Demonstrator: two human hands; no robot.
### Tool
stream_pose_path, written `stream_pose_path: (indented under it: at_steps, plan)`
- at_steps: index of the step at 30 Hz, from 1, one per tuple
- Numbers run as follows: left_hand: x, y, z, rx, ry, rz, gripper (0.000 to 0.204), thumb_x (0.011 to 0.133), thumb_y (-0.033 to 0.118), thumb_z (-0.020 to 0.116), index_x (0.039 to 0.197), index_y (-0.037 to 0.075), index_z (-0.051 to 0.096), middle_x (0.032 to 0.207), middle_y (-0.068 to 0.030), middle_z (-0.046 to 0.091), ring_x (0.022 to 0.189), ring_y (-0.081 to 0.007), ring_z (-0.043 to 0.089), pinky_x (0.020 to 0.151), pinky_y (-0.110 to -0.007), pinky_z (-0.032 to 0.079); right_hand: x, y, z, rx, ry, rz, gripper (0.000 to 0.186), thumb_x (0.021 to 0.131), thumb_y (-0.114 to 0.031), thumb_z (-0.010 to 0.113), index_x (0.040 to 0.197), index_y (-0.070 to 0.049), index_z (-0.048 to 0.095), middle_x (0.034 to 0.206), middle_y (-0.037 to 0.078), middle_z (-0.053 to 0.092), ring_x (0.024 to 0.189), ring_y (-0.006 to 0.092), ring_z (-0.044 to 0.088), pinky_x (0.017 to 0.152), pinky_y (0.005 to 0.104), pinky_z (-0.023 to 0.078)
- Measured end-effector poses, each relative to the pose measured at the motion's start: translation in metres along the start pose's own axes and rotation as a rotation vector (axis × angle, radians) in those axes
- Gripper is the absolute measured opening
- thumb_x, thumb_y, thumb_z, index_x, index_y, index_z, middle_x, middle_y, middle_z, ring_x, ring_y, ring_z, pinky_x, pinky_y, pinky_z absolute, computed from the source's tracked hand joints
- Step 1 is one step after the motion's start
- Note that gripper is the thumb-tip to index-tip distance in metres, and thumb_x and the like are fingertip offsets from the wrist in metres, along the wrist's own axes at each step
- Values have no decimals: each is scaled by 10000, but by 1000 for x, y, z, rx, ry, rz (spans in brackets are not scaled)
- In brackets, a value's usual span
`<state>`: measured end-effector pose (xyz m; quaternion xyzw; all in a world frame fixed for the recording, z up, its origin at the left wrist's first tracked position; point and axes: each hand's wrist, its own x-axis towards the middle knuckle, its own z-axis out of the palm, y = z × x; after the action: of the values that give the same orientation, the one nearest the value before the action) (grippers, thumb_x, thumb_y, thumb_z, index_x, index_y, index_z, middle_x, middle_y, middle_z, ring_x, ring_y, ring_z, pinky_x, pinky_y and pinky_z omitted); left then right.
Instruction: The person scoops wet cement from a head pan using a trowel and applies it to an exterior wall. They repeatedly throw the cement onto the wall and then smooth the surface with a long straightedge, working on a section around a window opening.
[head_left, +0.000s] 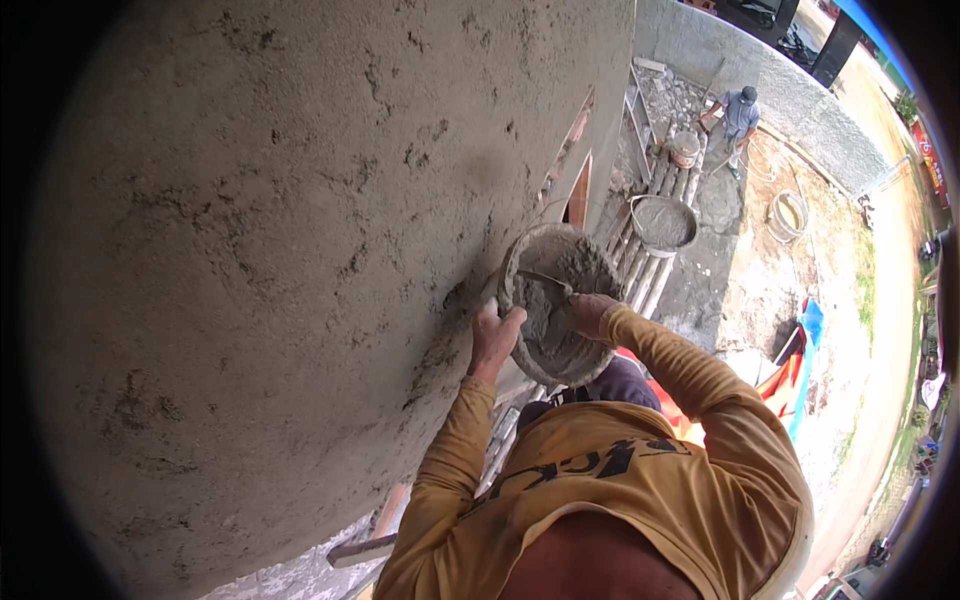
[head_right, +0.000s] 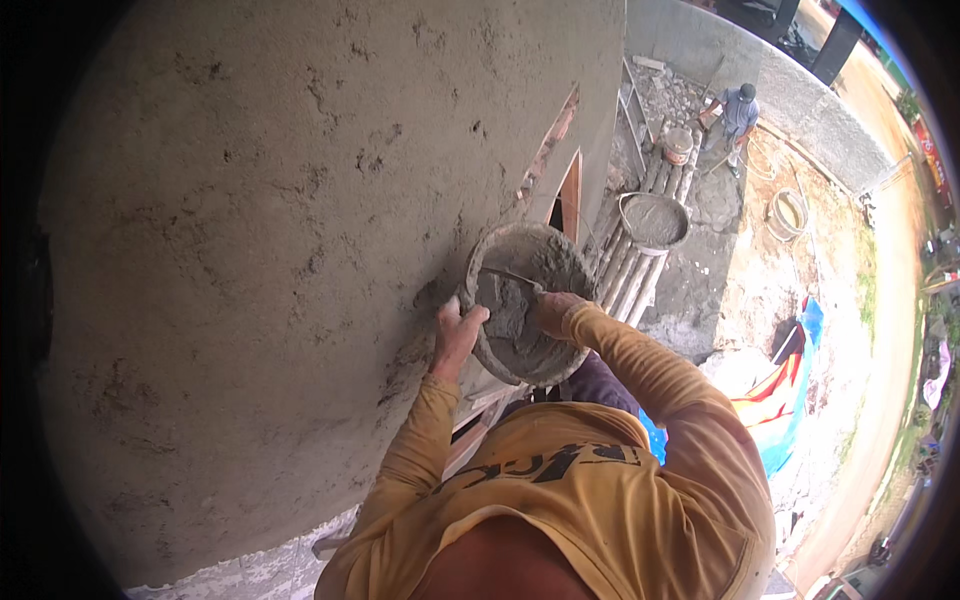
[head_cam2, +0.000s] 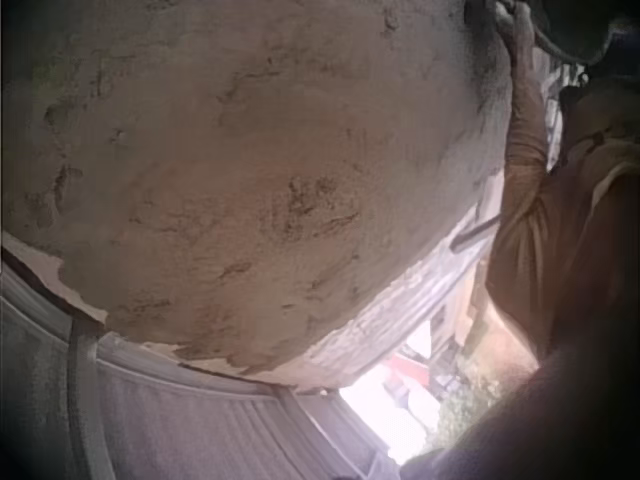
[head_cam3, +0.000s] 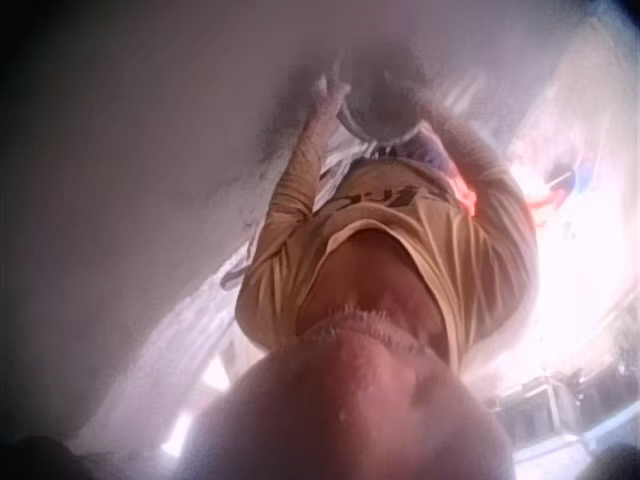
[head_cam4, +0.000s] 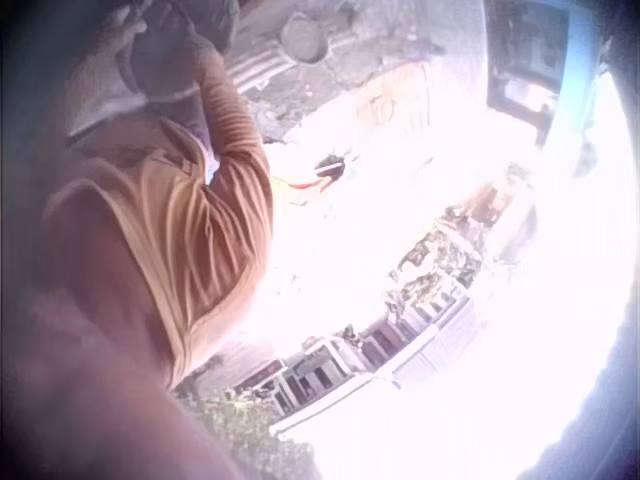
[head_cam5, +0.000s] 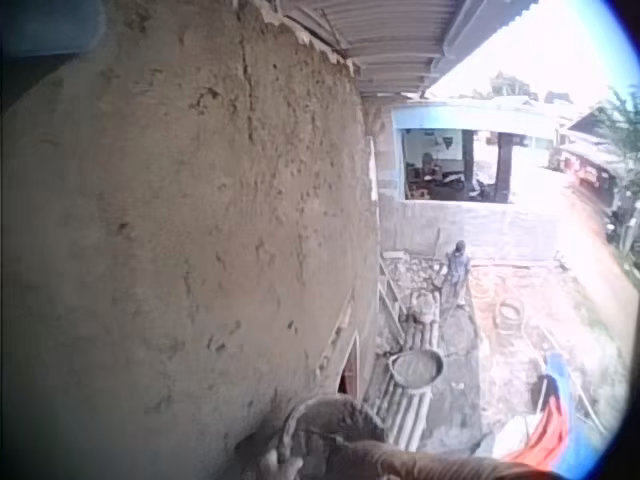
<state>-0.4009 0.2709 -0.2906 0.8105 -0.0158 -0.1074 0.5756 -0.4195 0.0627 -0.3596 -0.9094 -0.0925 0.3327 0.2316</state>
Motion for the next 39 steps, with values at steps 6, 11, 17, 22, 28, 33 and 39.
stream_pose_path:
  at_steps: [6,11,17,22,28,33,39]
  plan:
    - [19,14,-21,-207,17,67,204,715,139,589,791,-45,547,720,-28,528,703,-80,439,614,-286,411,-57,-32,-34,-455,-57,-134,246,819,-177,448,926,5,575,875,176,644,843,304,635,725,410,505]
    - [25,18,-3,-130,-29,78,179,725,128,579,761,-42,535,706,-8,533,660,-92,446,589,-290,403,-22,2,-50,-300,354,57,251,810,-180,439,926,-7,580,894,163,642,797,331,637,717,430,508]
    - [30,2,5,60,12,134,211,704,138,582,686,-45,478,586,-93,470,586,-119,433,525,-331,390,-86,-2,-56,-319,-99,33,263,784,-198,469,865,-21,646,856,180,654,831,306,645,729,413,514]
    - [28,32,33,336,-65,179,240,697,151,583,667,-50,456,593,-201,508,539,-277,523,533,-397,407,-31,44,-51,-279,99,210,266,793,-199,460,879,-28,644,884,169,653,836,302,644,711,403,518]
    - [39,45,50,146,-110,227,241,709,168,577,707,-58,491,624,-205,519,571,-274,528,557,-392,418,-19,66,63,183,-88,-28,316,783,-207,532,1027,-9,562,782,116,640,666,237,627,596,376,525]
    - [37,19,21,159,-153,107,247,721,148,584,784,-83,520,696,-153,568,643,-171,512,598,-344,428,-75,23,40,1393,-395,-26,289,801,-257,594,967,-31,524,628,30,529,437,117,502,383,263,427]
    - [30,16,24,-26,10,37,260,731,134,588,845,-95,540,784,-103,587,715,-147,500,655,-316,431,-78,23,43,1368,-155,108,170,770,-183,603,817,-46,513,556,35,496,424,134,501,368,275,399]
